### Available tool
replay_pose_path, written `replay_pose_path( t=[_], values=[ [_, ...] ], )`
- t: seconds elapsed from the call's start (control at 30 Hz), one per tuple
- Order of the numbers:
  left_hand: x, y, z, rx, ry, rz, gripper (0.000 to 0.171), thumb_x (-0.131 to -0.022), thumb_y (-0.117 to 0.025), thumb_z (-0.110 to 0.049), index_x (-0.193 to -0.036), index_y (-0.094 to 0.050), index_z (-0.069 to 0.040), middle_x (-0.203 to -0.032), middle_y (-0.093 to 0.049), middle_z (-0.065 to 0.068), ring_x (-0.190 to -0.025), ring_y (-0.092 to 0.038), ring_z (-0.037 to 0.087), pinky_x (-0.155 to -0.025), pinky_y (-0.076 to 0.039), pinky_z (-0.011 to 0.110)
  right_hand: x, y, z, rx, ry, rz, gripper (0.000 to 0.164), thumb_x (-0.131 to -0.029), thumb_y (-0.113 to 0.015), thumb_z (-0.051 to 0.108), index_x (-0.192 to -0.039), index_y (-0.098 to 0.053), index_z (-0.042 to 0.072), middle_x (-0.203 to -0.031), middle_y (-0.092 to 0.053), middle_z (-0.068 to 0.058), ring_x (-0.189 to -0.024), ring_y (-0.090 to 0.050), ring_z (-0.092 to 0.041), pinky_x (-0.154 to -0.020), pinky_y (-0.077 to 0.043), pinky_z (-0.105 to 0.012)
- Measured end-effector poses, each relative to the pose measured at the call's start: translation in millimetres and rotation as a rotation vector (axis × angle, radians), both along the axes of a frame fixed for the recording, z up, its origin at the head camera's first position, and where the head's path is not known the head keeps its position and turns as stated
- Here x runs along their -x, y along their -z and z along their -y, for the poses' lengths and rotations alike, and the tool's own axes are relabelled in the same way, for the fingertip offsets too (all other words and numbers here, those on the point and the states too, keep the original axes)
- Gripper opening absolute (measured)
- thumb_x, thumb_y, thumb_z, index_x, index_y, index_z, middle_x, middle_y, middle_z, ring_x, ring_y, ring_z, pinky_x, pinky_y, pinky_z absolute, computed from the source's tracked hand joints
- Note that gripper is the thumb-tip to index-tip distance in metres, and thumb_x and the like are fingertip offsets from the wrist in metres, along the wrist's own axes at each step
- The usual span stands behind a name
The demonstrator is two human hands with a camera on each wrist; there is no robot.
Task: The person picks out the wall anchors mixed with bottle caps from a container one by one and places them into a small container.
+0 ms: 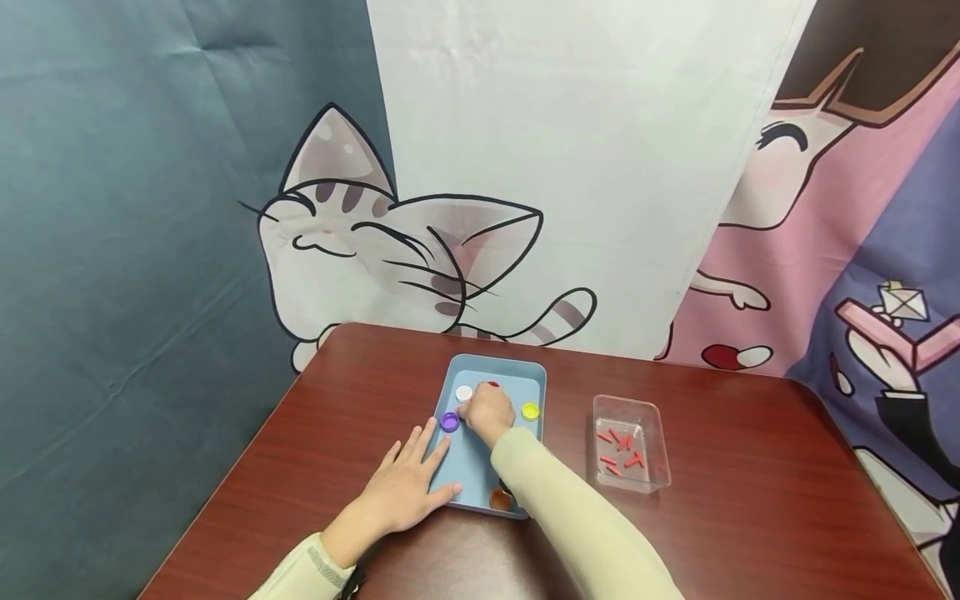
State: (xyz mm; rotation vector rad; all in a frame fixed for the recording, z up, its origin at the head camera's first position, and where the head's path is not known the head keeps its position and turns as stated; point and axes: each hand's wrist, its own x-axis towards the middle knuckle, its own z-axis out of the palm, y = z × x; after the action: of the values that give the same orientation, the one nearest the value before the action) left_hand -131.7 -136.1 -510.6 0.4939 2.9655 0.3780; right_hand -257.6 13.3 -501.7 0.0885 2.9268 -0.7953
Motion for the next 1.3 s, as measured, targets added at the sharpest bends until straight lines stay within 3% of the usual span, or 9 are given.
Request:
replay_pose_path(
  t=[0.23, 0.37, 0.73, 0.97, 1.13, 1.3],
  values=[
    [-2.1, -11.5, -1.7, 0.002, -0.003, 0.026, 0.08, -0.098, -0.045, -0.067, -0.16, -0.034, -0.017, -0.17, -0.01, 0.013, -0.154, -0.018, 0.038, -0.119, -0.02, 0.062, 5.8, 0.7, 2.0, -0.025, 0.016, 0.024, 0.029, -0.082, -0.084, 0.034, -0.079, -0.064, 0.014, -0.078, -0.063, -0.002, -0.076, -0.059, -0.022, -0.069, -0.054, -0.04],
    [-3.2, -11.2, -1.6, 0.009, -0.004, 0.027, 0.08, -0.098, -0.045, -0.067, -0.159, -0.035, -0.016, -0.17, -0.011, 0.014, -0.154, -0.019, 0.038, -0.119, -0.021, 0.061, 6.3, 2.7, 1.3, -0.022, 0.016, 0.037, 0.027, -0.082, -0.084, 0.032, -0.08, -0.065, 0.014, -0.08, -0.064, -0.003, -0.077, -0.059, -0.023, -0.072, -0.055, -0.04],
    [-2.7, -10.6, -1.0, 0.008, 0.001, 0.029, 0.078, -0.099, -0.046, -0.064, -0.159, -0.035, -0.015, -0.169, -0.012, 0.015, -0.154, -0.018, 0.039, -0.119, -0.02, 0.063, 4.6, 3.3, -9.7, 0.083, -0.076, 0.01, 0.016, -0.08, -0.084, 0.019, -0.084, -0.071, 0.013, -0.082, -0.065, -0.001, -0.076, -0.057, -0.019, -0.069, -0.051, -0.031],
    [-1.8, -11.5, -1.3, 0.006, 0.003, 0.029, 0.078, -0.099, -0.048, -0.064, -0.159, -0.035, -0.015, -0.17, -0.012, 0.015, -0.154, -0.018, 0.039, -0.119, -0.02, 0.063, 12.6, -3.4, -15.5, 0.169, -0.138, 0.168, 0.013, -0.082, -0.081, 0.009, -0.091, -0.072, 0.012, -0.059, -0.06, -0.001, -0.051, -0.054, -0.01, -0.048, -0.045, -0.021],
    [-2.6, -10.0, -1.3, 0.015, 0.003, 0.03, 0.08, -0.098, -0.045, -0.067, -0.16, -0.034, -0.017, -0.17, -0.011, 0.013, -0.154, -0.019, 0.038, -0.119, -0.021, 0.062, 15.8, -7.8, -20.4, 0.17, -0.205, 0.253, 0.022, -0.08, -0.082, 0.006, -0.099, -0.072, 0.011, -0.061, -0.062, -0.002, -0.053, -0.056, -0.01, -0.05, -0.049, -0.021],
    [-2.7, -9.6, -1.2, 0.028, 0.0, 0.025, 0.08, -0.098, -0.044, -0.068, -0.16, -0.034, -0.017, -0.17, -0.01, 0.013, -0.154, -0.019, 0.038, -0.119, -0.022, 0.061, 18.0, -10.9, -24.5, 0.123, -0.296, 0.252, 0.032, -0.079, -0.085, 0.007, -0.108, -0.073, 0.016, -0.064, -0.067, -0.003, -0.054, -0.059, -0.01, -0.053, -0.051, -0.021]
  ],
)
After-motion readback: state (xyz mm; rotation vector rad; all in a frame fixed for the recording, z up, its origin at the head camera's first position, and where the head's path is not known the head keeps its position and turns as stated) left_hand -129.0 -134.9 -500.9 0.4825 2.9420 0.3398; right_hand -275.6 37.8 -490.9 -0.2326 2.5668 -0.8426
